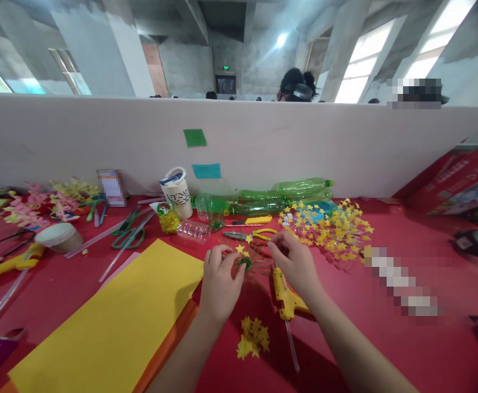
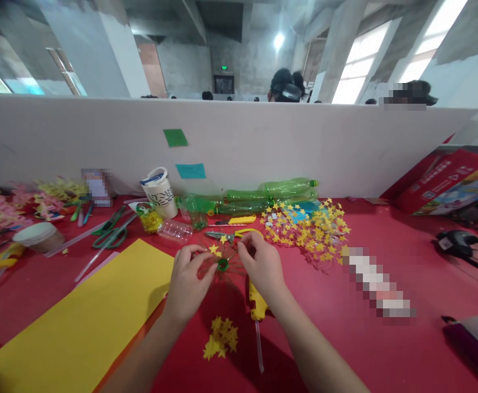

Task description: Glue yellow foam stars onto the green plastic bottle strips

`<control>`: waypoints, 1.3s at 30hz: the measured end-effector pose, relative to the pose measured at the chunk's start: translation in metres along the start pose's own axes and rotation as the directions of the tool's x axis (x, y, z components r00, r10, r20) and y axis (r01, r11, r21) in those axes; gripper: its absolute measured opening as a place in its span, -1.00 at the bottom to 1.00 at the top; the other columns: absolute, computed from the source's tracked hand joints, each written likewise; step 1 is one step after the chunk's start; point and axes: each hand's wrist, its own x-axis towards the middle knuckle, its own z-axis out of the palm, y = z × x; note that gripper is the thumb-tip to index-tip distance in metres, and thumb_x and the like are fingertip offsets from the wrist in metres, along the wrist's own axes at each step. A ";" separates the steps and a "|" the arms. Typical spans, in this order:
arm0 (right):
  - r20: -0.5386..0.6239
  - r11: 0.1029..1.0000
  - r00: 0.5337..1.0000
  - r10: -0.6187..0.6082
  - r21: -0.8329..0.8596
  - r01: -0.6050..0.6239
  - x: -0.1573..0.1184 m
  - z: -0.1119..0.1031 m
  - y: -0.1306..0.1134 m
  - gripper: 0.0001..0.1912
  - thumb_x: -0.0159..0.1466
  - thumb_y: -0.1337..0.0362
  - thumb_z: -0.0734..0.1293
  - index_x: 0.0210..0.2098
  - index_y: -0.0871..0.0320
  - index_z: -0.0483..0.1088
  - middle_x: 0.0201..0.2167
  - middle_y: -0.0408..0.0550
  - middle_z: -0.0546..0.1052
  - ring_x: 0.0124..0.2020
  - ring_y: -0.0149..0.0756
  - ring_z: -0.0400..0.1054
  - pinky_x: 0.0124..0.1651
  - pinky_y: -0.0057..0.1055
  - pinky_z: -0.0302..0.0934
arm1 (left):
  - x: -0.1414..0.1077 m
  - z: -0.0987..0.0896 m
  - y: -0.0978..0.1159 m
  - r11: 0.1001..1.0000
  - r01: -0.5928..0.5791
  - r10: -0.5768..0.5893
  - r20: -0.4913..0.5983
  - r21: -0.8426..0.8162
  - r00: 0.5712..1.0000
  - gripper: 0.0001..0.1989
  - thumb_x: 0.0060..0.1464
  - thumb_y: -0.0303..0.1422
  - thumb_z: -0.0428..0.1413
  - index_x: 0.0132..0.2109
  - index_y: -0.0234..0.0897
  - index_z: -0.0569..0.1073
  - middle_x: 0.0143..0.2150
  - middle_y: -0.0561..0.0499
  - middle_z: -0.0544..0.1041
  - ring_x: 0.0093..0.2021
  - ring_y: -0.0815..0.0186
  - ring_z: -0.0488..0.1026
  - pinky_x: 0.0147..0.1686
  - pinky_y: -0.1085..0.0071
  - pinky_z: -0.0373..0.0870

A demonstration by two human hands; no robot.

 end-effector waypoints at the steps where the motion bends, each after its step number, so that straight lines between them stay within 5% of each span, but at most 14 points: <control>1: 0.002 0.999 1.000 -0.014 -0.031 0.014 0.001 -0.002 0.000 -0.91 0.22 0.26 0.18 -0.41 0.11 0.24 -0.60 -0.22 0.33 -0.58 -0.41 0.20 -0.50 -0.51 0.01 | 0.000 -0.001 0.000 1.000 -0.003 0.002 -0.004 -0.002 1.000 -0.87 0.02 -0.44 0.06 -0.24 -0.23 0.45 -0.18 -0.07 0.32 -0.12 0.17 0.26 -0.09 0.18 0.27; 10: 0.061 0.949 0.967 -0.248 -0.188 0.255 0.000 -0.003 -0.004 -0.89 0.16 0.43 0.20 -0.44 0.14 0.30 -0.43 -0.08 0.39 -0.32 -0.27 0.25 -0.24 -0.38 0.12 | -0.008 -0.003 -0.001 0.988 -0.155 0.155 -0.011 0.028 0.988 -0.72 0.05 -0.44 0.03 -0.06 -0.20 0.42 -0.03 -0.12 0.28 -0.06 0.16 0.25 -0.03 0.16 0.24; 28: 0.097 0.935 0.958 -0.270 -0.209 0.285 -0.002 -0.001 -0.006 -0.91 0.17 0.44 0.22 -0.42 0.15 0.30 -0.42 -0.10 0.40 -0.31 -0.30 0.25 -0.23 -0.42 0.12 | -0.009 0.001 -0.010 0.984 -0.176 0.176 -0.080 0.007 0.981 -0.66 0.05 -0.45 0.05 0.00 -0.20 0.39 -0.03 -0.12 0.30 -0.01 0.16 0.26 0.00 0.16 0.24; 35: 0.202 0.897 0.977 -0.069 -0.417 0.150 0.003 -0.019 0.006 -0.90 0.18 0.33 0.22 -0.34 0.14 0.37 -0.33 -0.06 0.44 -0.37 -0.32 0.32 -0.34 -0.45 0.11 | -0.009 -0.006 -0.025 0.988 -0.051 0.028 -0.154 -0.143 0.988 -0.62 0.05 -0.43 0.06 0.05 -0.24 0.31 -0.02 -0.12 0.31 0.03 0.20 0.27 0.04 0.21 0.24; 39: 0.393 0.899 0.919 0.038 -0.415 0.141 -0.003 -0.013 0.004 -0.89 0.18 0.30 0.22 -0.40 0.16 0.36 -0.46 -0.09 0.46 -0.47 -0.37 0.32 -0.47 -0.51 0.01 | -0.008 -0.005 -0.039 0.975 -0.003 -0.045 -0.211 -0.220 0.977 -0.74 0.12 -0.43 -0.02 -0.02 -0.25 0.33 -0.06 -0.11 0.38 0.02 0.22 0.29 0.03 0.22 0.23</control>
